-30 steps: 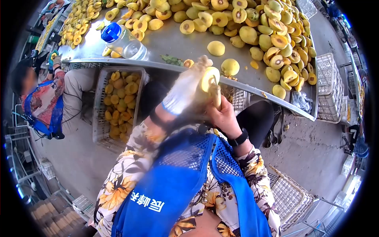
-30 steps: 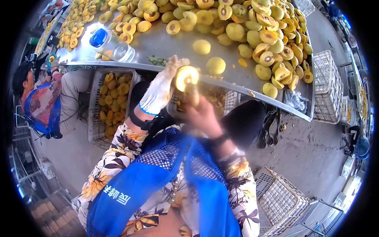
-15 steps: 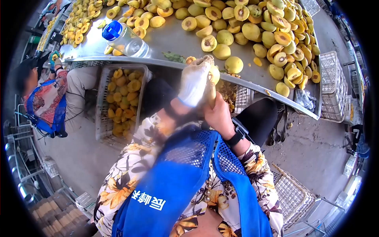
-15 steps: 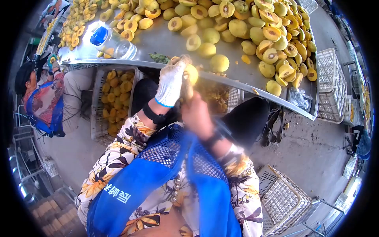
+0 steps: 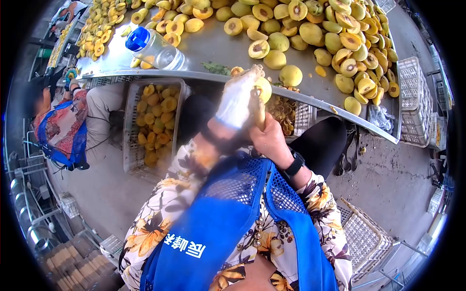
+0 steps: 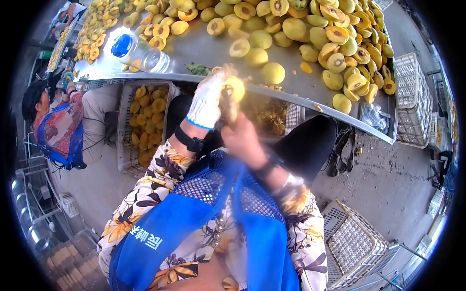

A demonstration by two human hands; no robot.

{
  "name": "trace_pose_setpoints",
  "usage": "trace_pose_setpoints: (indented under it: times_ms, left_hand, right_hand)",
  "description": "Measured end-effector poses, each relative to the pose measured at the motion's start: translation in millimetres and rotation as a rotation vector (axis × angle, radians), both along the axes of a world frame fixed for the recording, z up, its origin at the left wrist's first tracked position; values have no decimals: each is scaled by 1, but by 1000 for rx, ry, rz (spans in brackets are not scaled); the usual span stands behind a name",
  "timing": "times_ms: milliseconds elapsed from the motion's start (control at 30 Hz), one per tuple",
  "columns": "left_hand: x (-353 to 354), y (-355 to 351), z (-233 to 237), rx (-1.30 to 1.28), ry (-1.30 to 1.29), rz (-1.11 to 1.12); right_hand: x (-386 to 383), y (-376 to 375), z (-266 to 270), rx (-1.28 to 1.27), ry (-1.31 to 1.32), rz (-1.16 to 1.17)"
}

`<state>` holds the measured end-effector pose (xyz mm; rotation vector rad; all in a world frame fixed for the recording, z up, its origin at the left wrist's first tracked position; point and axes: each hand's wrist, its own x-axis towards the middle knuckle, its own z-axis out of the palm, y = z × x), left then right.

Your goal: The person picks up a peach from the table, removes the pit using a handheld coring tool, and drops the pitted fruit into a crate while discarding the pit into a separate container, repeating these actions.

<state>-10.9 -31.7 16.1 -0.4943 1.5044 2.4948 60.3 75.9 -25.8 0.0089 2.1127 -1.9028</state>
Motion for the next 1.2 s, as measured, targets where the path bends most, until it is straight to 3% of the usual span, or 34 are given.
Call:
trace_pose_setpoints:
  times_ms: [33, 133, 233, 333, 400, 467, 533, 633, 700, 767, 800, 867, 967, 1067, 1100, 1167, 1200]
  left_hand:
    - [-2, -2, -6, 168, -75, 25]
    - [-5, -6, -30, 213, -48, -81]
    - [-5, -6, -14, 358, -171, -112]
    - [-3, -3, -4, 266, -183, -84]
    - [-1, -4, -9, 100, -28, -72]
    - [2, -7, -21, -8, 158, -120]
    - [2, -12, -35, -56, 379, -221]
    - [-1, -17, -4, 225, -100, -306]
    - [-2, -12, -31, -329, 437, -200]
    - [1, -14, -47, -491, 521, -193]
    - [2, -14, -50, -573, 560, -185]
    - [1, -15, -51, -391, 442, -204]
    - [4, -15, -49, 143, -19, -190]
    - [6, -16, -37, -12, 45, -239]
    - [6, -17, -31, -72, 47, -241]
    - [6, -18, -16, -220, -19, -218]
    - [5, -20, -24, -333, 167, -232]
  right_hand:
    - [1, -1, 0, 15, -31, 6]
    - [6, -6, -8, 68, -27, -14]
    - [11, -11, -24, 157, 200, -73]
    - [10, -11, -22, 119, 112, -43]
    - [5, -7, 5, 58, -131, 34]
    - [7, -4, 5, 52, -124, 53]
    - [14, -5, -18, 100, 137, 17]
    - [16, -9, -8, 214, 192, -33]
    - [11, -8, 0, 6, -101, 24]
    - [8, -3, 23, -252, -456, 90]
    - [8, -1, 26, -299, -482, 100]
    - [5, 1, 30, -389, -530, 128]
    - [13, -7, -7, -175, -236, 67]
    - [17, -10, -20, -13, 55, 33]
    - [16, -7, -12, -78, -147, 72]
    - [6, 6, 14, -458, -489, 180]
    - [4, 9, 23, -652, -665, 224]
